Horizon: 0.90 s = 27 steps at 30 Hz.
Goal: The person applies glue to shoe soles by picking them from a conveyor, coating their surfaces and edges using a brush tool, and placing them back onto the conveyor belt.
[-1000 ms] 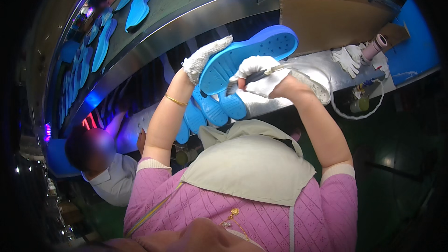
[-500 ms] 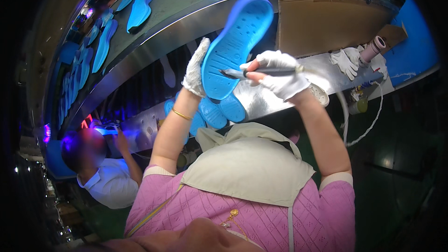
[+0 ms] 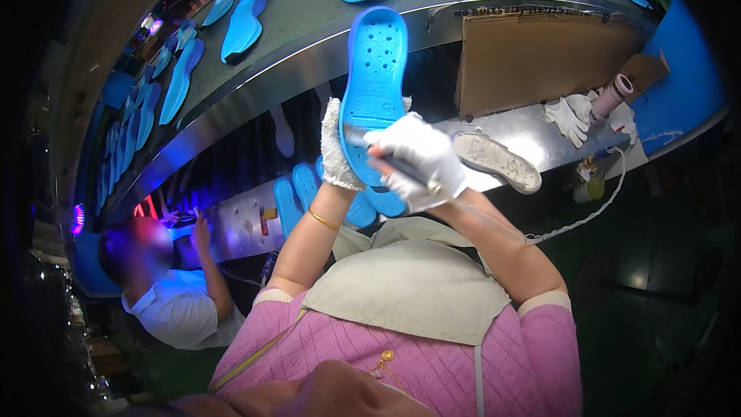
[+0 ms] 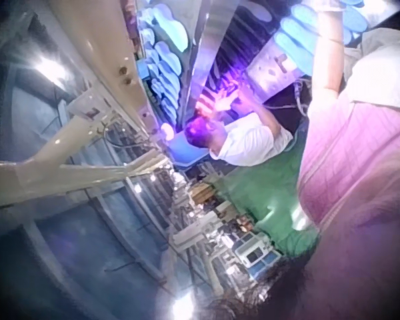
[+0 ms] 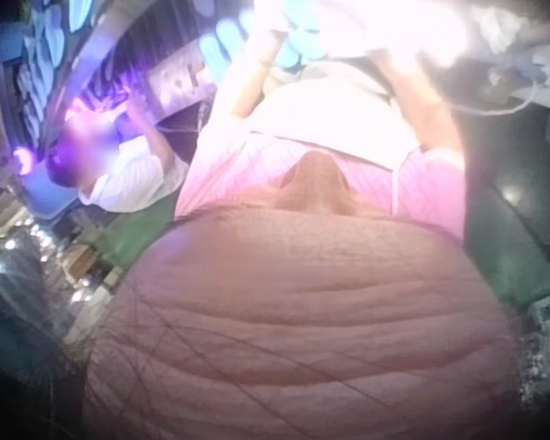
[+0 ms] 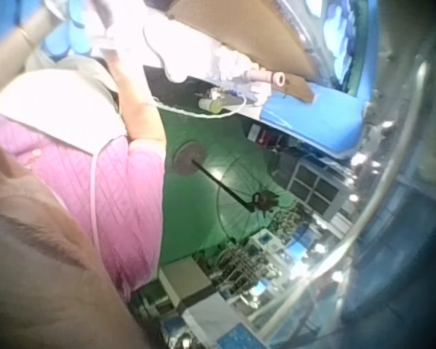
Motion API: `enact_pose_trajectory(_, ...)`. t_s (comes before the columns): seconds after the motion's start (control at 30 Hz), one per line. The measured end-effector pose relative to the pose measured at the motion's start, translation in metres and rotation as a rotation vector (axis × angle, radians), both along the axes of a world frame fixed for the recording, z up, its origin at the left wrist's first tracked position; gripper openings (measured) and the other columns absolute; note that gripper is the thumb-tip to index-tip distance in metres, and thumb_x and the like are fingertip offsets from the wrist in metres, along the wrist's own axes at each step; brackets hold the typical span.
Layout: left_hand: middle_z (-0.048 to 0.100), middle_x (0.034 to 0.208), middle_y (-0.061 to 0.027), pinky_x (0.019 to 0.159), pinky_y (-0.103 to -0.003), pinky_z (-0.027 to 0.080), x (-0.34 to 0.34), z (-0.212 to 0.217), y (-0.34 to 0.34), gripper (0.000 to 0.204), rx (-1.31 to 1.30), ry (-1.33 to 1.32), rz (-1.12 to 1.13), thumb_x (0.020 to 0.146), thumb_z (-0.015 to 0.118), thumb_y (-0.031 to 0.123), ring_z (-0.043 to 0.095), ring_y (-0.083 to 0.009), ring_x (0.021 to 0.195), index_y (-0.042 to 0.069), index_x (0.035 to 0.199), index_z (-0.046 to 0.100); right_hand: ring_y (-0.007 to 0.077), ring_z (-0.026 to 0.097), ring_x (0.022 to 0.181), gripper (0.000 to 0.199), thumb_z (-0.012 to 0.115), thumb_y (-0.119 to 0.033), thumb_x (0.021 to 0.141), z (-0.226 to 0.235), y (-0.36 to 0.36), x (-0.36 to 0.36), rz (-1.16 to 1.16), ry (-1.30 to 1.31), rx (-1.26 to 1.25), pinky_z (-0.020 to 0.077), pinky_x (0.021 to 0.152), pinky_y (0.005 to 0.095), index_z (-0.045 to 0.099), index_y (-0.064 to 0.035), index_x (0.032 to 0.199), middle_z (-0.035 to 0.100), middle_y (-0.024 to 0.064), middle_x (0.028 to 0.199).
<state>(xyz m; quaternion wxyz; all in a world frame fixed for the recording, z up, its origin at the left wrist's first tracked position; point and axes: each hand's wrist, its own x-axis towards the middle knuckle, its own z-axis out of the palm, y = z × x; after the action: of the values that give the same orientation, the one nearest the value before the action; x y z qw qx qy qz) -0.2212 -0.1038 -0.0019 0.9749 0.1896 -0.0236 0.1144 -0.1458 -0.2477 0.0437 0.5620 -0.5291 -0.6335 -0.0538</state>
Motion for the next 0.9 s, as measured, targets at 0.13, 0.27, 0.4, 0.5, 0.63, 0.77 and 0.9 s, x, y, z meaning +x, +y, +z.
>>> enact_pose_trajectory(0.13, 0.046, 0.135, -0.0257, 0.103, -0.052, 0.04, -0.004, 0.006, -0.002, 0.082, -0.022, 0.024, -0.062, 0.09, 0.034, 0.064, 0.05, -0.0413, 0.12, 0.0, 0.14, 0.036, 0.0151, 0.064, 0.072, 0.015, 0.072, 0.002, 0.075, 0.004, -0.012, 0.0, 0.399, 0.842, -0.469, 0.0524, 0.066, 0.0268, 0.066, -0.0005, 0.089, 0.069, 0.0122, 0.091)
enact_pose_trajectory(0.27, 0.046, 0.134, -0.0255, 0.101, -0.048, 0.044, -0.017, 0.01, -0.001, 0.082, -0.093, -0.082, -0.147, 0.092, 0.034, 0.063, 0.052, -0.0379, 0.118, -0.001, 0.142, 0.03, 0.0124, 0.065, 0.071, 0.009, 0.073, -0.001, 0.079, 0.003, -0.009, 0.038, 0.077, 0.827, -0.416, 0.0536, 0.066, 0.0251, 0.068, 0.0004, 0.086, 0.07, 0.0105, 0.088)
enact_pose_trajectory(0.4, 0.048, 0.133, -0.0247, 0.101, -0.054, 0.042, -0.029, 0.008, -0.007, 0.079, 0.094, 0.02, -0.122, 0.092, 0.04, 0.059, 0.055, -0.0389, 0.115, -0.002, 0.142, 0.031, 0.0127, 0.065, 0.072, 0.009, 0.072, -0.001, 0.079, 0.021, 0.006, 0.084, 0.044, 0.818, -0.397, 0.0529, 0.066, 0.0251, 0.065, -0.0017, 0.086, 0.07, 0.0105, 0.085)
enact_pose_trajectory(0.5, 0.048, 0.133, -0.0249, 0.102, -0.053, 0.041, -0.036, 0.002, -0.007, 0.077, 0.104, 0.025, -0.115, 0.093, 0.042, 0.057, 0.054, -0.0398, 0.116, -0.003, 0.141, 0.033, 0.0139, 0.066, 0.071, 0.011, 0.07, 0.001, 0.081, 0.021, 0.016, 0.102, -0.165, 0.816, -0.019, 0.0535, 0.069, 0.0255, 0.064, -0.0013, 0.089, 0.069, 0.0112, 0.084)
enact_pose_trajectory(0.63, 0.052, 0.13, -0.0229, 0.101, -0.046, 0.044, -0.041, -0.005, -0.001, 0.072, 0.223, 0.033, -0.03, 0.093, 0.045, 0.053, 0.057, -0.0339, 0.115, -0.002, 0.138, 0.038, 0.0154, 0.066, 0.078, 0.018, 0.072, 0.009, 0.072, -0.004, 0.013, 0.067, -0.054, 0.45, -0.057, 0.0544, 0.071, 0.0275, 0.064, -0.0033, 0.084, 0.068, 0.0093, 0.086)
enact_pose_trajectory(0.77, 0.055, 0.124, -0.0255, 0.094, -0.042, 0.05, -0.041, -0.004, 0.012, 0.077, 0.382, 0.087, 0.079, 0.091, 0.044, 0.058, 0.059, -0.0348, 0.11, -0.004, 0.136, 0.039, 0.0172, 0.065, 0.085, 0.017, 0.073, 0.007, 0.073, 0.015, -0.001, 0.054, 0.152, 0.434, -0.094, 0.0531, 0.078, 0.0293, 0.066, -0.0048, 0.084, 0.066, 0.0085, 0.09)
enact_pose_trajectory(0.9, 0.057, 0.121, -0.025, 0.093, -0.042, 0.051, -0.037, 0.011, 0.016, 0.08, 0.514, 0.074, 0.135, 0.09, 0.042, 0.061, 0.061, -0.0342, 0.106, -0.005, 0.134, 0.04, 0.0226, 0.063, 0.078, 0.023, 0.071, 0.011, 0.065, 0.047, 0.007, 0.066, -0.079, -0.111, 0.013, 0.0509, 0.07, 0.0301, 0.065, -0.0046, 0.082, 0.064, 0.0102, 0.086)
